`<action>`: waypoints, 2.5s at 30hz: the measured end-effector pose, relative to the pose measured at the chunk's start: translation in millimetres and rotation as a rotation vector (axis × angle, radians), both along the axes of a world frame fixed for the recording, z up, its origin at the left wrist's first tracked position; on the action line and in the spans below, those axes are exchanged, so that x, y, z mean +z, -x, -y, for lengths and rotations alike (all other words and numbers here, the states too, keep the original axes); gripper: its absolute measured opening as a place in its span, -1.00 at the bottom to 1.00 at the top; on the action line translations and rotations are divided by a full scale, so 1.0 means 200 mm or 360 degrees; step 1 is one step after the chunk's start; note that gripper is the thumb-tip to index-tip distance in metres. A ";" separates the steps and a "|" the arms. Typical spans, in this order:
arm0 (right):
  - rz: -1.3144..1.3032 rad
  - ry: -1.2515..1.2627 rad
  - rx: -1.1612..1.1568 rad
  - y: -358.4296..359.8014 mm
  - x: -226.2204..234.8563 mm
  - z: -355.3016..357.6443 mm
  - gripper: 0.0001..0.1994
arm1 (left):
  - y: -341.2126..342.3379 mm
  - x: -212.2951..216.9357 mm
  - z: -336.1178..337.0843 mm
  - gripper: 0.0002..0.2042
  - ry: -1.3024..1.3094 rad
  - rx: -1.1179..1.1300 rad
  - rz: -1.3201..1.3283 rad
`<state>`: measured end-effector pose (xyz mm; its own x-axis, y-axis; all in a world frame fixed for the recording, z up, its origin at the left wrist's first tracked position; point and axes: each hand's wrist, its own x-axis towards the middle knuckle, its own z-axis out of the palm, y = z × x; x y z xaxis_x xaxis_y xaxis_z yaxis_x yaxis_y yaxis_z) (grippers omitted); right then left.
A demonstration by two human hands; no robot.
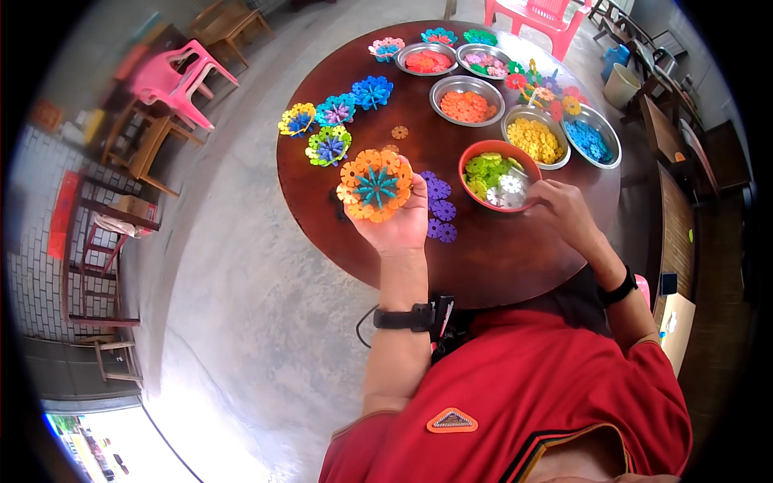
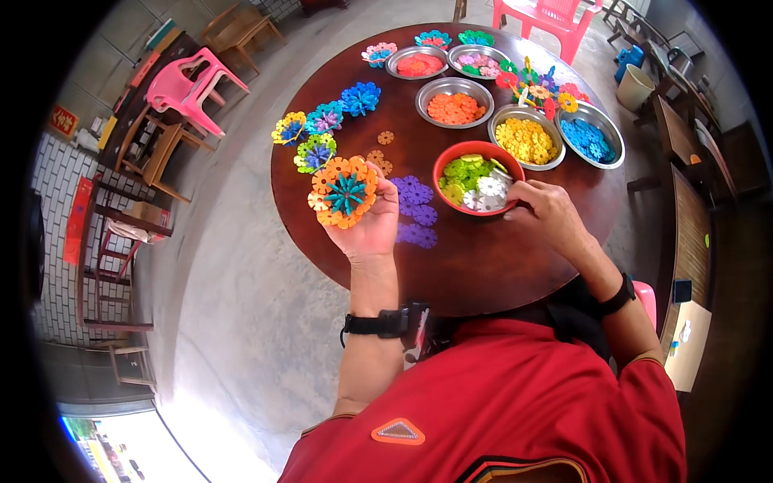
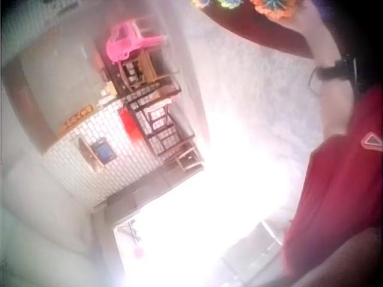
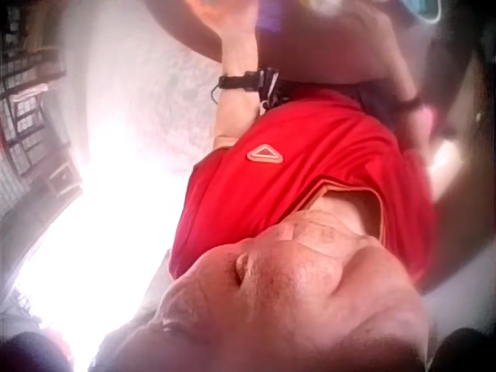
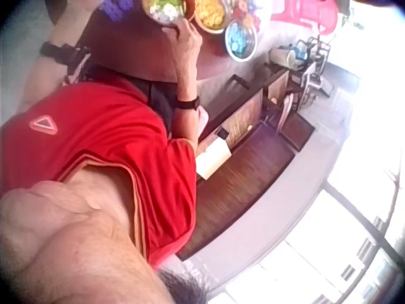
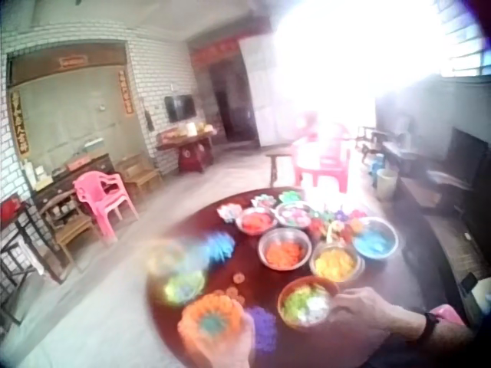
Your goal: Assembling a structure from interlocking snowflake-shaped plastic pieces.
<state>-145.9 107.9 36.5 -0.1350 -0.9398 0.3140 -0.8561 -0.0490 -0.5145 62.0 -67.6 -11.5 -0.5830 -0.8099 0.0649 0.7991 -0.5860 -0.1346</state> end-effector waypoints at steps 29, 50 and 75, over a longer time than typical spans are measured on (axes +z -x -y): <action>-0.0097 0.0088 -0.0224 -0.03 -0.17 1.18 -0.74 | 0.00 0.02 -0.02 -0.63 -0.0041 0.0001 -0.0094; -0.0225 0.0178 -0.0203 0.33 0.04 0.53 -0.81 | 0.11 0.09 -0.12 -0.39 0.0209 -0.0310 0.0634; -0.0729 -0.0741 -0.0247 0.25 -0.01 -0.35 -0.80 | 0.14 0.06 -0.13 -0.39 0.0249 -0.0384 0.0640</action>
<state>-195.9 177.4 34.8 -0.2290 -0.9715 -0.0619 -0.9722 0.2314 -0.0350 33.5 -42.3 1.3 -0.7566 -0.6471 -0.0938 0.6086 -0.7494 0.2608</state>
